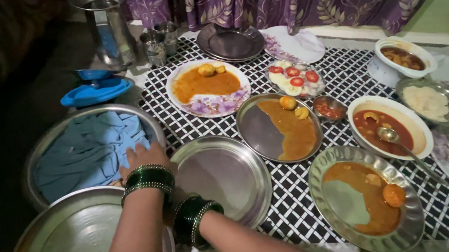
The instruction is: The person serves food onto metal plates from various bowls and containers, including curry with eggs, vegetables, and flatbread, while sitting on the floor.
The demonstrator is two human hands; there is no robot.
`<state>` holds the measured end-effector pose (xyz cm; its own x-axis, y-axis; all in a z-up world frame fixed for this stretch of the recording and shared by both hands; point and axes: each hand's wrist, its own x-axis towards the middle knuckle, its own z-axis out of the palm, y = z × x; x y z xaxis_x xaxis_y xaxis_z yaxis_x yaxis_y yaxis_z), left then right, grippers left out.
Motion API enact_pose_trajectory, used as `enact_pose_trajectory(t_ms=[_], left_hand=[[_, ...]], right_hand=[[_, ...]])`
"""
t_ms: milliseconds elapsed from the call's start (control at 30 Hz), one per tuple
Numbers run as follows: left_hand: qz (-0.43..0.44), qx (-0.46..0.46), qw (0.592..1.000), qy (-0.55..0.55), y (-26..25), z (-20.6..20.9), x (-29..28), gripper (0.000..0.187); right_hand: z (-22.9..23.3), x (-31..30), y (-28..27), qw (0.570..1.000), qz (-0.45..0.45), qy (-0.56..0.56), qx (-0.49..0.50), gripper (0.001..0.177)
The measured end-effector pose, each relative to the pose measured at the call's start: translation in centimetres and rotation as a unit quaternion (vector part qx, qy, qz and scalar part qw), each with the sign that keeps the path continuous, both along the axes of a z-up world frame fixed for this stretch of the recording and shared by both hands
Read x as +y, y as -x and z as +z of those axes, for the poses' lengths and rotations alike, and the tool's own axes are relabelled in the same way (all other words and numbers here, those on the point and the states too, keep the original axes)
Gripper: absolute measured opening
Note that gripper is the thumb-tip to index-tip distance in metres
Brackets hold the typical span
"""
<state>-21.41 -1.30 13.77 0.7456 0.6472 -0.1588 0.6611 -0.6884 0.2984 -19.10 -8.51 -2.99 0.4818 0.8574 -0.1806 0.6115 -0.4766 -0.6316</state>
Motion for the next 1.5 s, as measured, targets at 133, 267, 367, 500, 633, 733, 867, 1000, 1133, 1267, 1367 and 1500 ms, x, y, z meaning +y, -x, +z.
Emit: enact_pose_trajectory(t_ms=[133, 267, 367, 500, 633, 733, 867, 1000, 1133, 1267, 1367, 1500], left_hand=[[0.044, 0.103, 0.983, 0.144, -0.8, -1.8, 1.2, 0.066], [0.050, 0.080, 0.978, 0.184, -1.2, -3.7, 2.6, 0.064], [0.082, 0.046, 0.986, 0.140, -1.1, -4.1, 2.8, 0.072], [0.120, 0.049, 0.981, 0.142, -0.4, -2.4, 1.7, 0.074], [0.151, 0.060, 0.974, 0.156, 0.1, -0.9, 1.0, 0.069], [0.195, -0.010, 0.971, 0.138, -0.1, -1.9, 1.7, 0.071], [0.220, 0.011, 0.960, 0.176, -0.6, -2.9, 4.0, 0.066], [0.235, -0.021, 0.945, 0.226, -1.2, -5.1, 7.1, 0.063], [0.284, -0.156, 0.914, 0.243, -2.4, -9.1, 11.6, 0.063], [0.489, -0.391, 0.637, 0.451, -1.7, -10.9, 14.0, 0.057], [0.476, -0.457, 0.542, 0.520, -1.4, -11.5, 15.4, 0.051], [0.446, -0.488, 0.581, 0.475, -1.5, -13.7, 16.2, 0.042]], right_hand=[[-1.5, -0.6, -2.0, 0.999, 0.040, 0.030, -0.008, 0.036], [-2.0, 0.7, -2.5, 0.967, 0.212, 0.029, -0.136, 0.037], [-2.7, 0.6, -1.7, 0.944, 0.262, -0.005, -0.203, 0.043], [-2.9, 1.4, -0.6, 0.966, 0.208, 0.058, -0.141, 0.046], [-1.5, 1.1, -1.3, 0.967, 0.185, 0.051, -0.169, 0.043], [1.9, 0.5, -2.2, 0.992, 0.027, 0.046, -0.111, 0.035], [6.6, 1.6, -3.9, 0.981, -0.144, -0.079, -0.106, 0.027], [7.1, 3.3, -5.0, 0.962, -0.096, -0.193, -0.170, 0.021], [5.9, 7.7, -6.8, 0.945, -0.012, -0.192, -0.265, 0.024], [6.7, 11.2, -6.7, 0.977, 0.045, -0.059, -0.201, 0.030], [6.8, 13.1, -6.4, 0.980, 0.068, 0.080, -0.169, 0.061], [5.4, 14.4, -7.5, 0.975, 0.069, 0.081, -0.197, 0.043]])
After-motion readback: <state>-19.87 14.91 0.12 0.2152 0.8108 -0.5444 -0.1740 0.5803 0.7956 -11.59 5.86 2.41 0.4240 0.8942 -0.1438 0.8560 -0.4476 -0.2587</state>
